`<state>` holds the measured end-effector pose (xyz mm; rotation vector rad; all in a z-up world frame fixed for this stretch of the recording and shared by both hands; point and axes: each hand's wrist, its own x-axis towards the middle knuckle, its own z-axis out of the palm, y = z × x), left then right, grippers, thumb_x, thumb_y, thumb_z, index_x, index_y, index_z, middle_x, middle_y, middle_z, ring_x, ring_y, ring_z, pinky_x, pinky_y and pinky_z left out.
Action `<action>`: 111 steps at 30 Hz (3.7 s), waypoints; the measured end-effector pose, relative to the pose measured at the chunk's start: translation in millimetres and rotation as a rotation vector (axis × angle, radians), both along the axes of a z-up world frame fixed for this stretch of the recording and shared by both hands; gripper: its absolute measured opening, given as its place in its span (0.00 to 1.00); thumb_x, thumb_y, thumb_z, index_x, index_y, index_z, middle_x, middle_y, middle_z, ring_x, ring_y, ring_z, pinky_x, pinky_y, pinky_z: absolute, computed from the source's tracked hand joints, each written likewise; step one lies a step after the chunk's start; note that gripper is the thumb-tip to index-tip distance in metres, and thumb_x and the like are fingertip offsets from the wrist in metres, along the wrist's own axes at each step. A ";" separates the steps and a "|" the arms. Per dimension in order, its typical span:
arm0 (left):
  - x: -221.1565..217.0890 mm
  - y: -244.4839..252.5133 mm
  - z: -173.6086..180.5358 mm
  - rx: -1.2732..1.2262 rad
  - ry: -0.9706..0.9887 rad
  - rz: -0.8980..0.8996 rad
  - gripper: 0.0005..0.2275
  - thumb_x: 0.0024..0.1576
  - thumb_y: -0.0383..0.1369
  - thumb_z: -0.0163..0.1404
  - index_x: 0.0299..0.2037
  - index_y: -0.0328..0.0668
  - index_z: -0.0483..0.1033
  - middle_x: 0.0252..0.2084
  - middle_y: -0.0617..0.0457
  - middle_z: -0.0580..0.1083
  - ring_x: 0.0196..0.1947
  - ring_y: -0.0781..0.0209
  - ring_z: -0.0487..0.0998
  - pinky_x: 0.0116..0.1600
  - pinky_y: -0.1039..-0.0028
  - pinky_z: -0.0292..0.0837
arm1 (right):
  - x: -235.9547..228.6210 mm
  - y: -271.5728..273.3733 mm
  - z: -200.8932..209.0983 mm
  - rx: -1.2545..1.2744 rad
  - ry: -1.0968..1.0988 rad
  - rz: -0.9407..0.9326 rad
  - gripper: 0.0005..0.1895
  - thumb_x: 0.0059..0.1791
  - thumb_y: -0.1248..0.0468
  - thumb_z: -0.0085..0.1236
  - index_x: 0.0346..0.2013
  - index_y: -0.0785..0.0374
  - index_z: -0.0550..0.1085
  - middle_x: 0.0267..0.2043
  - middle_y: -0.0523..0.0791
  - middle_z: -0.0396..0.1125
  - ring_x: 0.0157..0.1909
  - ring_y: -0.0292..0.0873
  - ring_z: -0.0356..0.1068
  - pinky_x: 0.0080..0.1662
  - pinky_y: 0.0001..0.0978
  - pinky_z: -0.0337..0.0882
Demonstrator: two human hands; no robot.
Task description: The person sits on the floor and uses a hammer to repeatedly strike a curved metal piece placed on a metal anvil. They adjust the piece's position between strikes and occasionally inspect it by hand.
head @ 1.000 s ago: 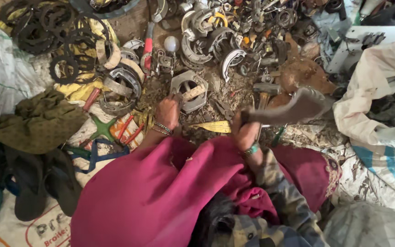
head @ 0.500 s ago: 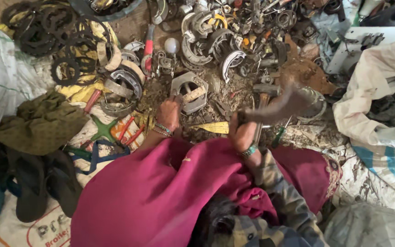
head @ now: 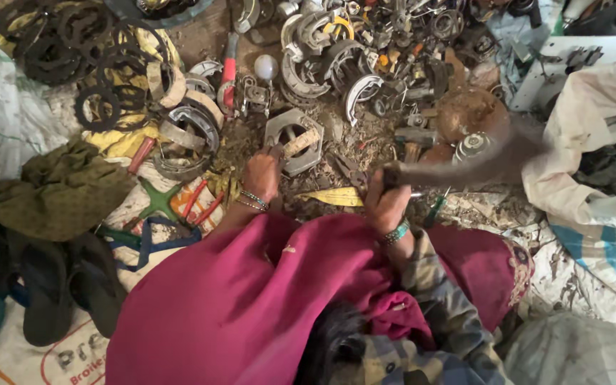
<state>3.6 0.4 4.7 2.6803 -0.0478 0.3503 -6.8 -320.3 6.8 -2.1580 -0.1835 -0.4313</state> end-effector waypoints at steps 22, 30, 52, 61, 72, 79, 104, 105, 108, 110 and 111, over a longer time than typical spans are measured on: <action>-1.3 2.2 5.1 -0.046 0.003 0.000 0.12 0.52 0.27 0.55 0.46 0.40 0.78 0.40 0.40 0.78 0.37 0.38 0.80 0.41 0.54 0.76 | 4.3 22.0 -36.2 -0.710 0.202 0.224 0.14 0.57 0.58 0.50 0.48 0.67 0.65 0.27 0.55 0.69 0.25 0.57 0.71 0.27 0.49 0.70; 1.4 8.3 -16.3 0.087 0.146 -0.003 0.12 0.55 0.25 0.51 0.49 0.42 0.78 0.41 0.42 0.78 0.40 0.41 0.81 0.43 0.55 0.77 | 10.3 1.8 21.2 -0.108 0.027 0.030 0.14 0.55 0.61 0.48 0.50 0.69 0.65 0.25 0.55 0.68 0.23 0.56 0.70 0.25 0.49 0.69; -5.8 9.2 -14.9 0.061 0.189 0.021 0.07 0.58 0.31 0.53 0.44 0.39 0.78 0.41 0.39 0.78 0.40 0.40 0.81 0.44 0.54 0.76 | -1.5 21.7 -46.6 -0.720 0.211 0.266 0.20 0.53 0.64 0.51 0.55 0.75 0.65 0.26 0.57 0.72 0.26 0.57 0.73 0.28 0.49 0.71; -30.2 30.0 -17.1 -0.061 0.151 0.037 0.15 0.52 0.33 0.57 0.50 0.40 0.79 0.34 0.37 0.78 0.34 0.36 0.80 0.39 0.50 0.74 | 9.7 18.5 19.9 -0.125 0.017 0.043 0.13 0.57 0.60 0.55 0.46 0.69 0.67 0.27 0.56 0.71 0.26 0.59 0.72 0.28 0.49 0.70; -10.0 3.5 49.7 -0.261 -0.056 0.087 0.19 0.54 0.42 0.64 0.51 0.42 0.79 0.43 0.40 0.79 0.41 0.39 0.79 0.47 0.55 0.74 | -13.2 20.7 18.8 -0.153 0.050 0.166 0.14 0.54 0.62 0.59 0.47 0.67 0.66 0.28 0.56 0.71 0.26 0.59 0.72 0.28 0.48 0.68; -5.8 -8.9 29.3 -0.096 -0.094 0.046 0.21 0.48 0.36 0.64 0.52 0.41 0.76 0.53 0.40 0.75 0.49 0.37 0.77 0.53 0.56 0.74 | -20.6 27.0 28.9 -0.192 0.102 0.188 0.19 0.53 0.63 0.57 0.55 0.69 0.65 0.27 0.57 0.70 0.25 0.60 0.71 0.27 0.50 0.68; 3.5 -4.1 5.9 -0.049 0.096 -0.004 0.12 0.54 0.40 0.61 0.41 0.42 0.78 0.31 0.38 0.77 0.34 0.37 0.80 0.40 0.52 0.75 | -19.1 32.2 -4.4 -0.341 0.337 0.135 0.15 0.57 0.55 0.50 0.49 0.64 0.68 0.28 0.60 0.71 0.30 0.63 0.73 0.32 0.54 0.71; 1.4 -5.5 6.7 -0.025 0.112 -0.014 0.12 0.55 0.41 0.61 0.40 0.42 0.78 0.29 0.38 0.77 0.34 0.36 0.80 0.41 0.52 0.75 | -17.0 33.4 -14.0 -0.475 0.535 0.138 0.18 0.56 0.54 0.52 0.51 0.66 0.66 0.27 0.61 0.70 0.30 0.65 0.71 0.31 0.55 0.69; 10.4 -2.0 19.0 -0.104 0.067 0.001 0.11 0.51 0.37 0.61 0.40 0.44 0.79 0.29 0.39 0.77 0.34 0.36 0.80 0.40 0.51 0.74 | -3.1 30.6 -14.5 -0.589 0.257 0.223 0.16 0.55 0.56 0.50 0.49 0.66 0.66 0.27 0.57 0.71 0.26 0.59 0.72 0.28 0.51 0.70; 11.1 -1.3 21.6 -0.089 0.095 0.014 0.09 0.54 0.36 0.60 0.41 0.44 0.78 0.32 0.39 0.77 0.36 0.38 0.80 0.42 0.52 0.76 | -6.1 19.0 1.3 -0.534 0.195 0.135 0.22 0.57 0.54 0.50 0.55 0.71 0.65 0.24 0.56 0.69 0.23 0.57 0.69 0.27 0.49 0.69; 4.5 -4.9 19.2 -0.086 0.123 0.020 0.08 0.56 0.35 0.59 0.42 0.45 0.78 0.33 0.40 0.77 0.37 0.38 0.81 0.43 0.53 0.76 | -16.1 9.6 11.0 -0.511 0.177 0.094 0.25 0.58 0.53 0.50 0.57 0.74 0.64 0.22 0.56 0.69 0.21 0.56 0.68 0.26 0.48 0.68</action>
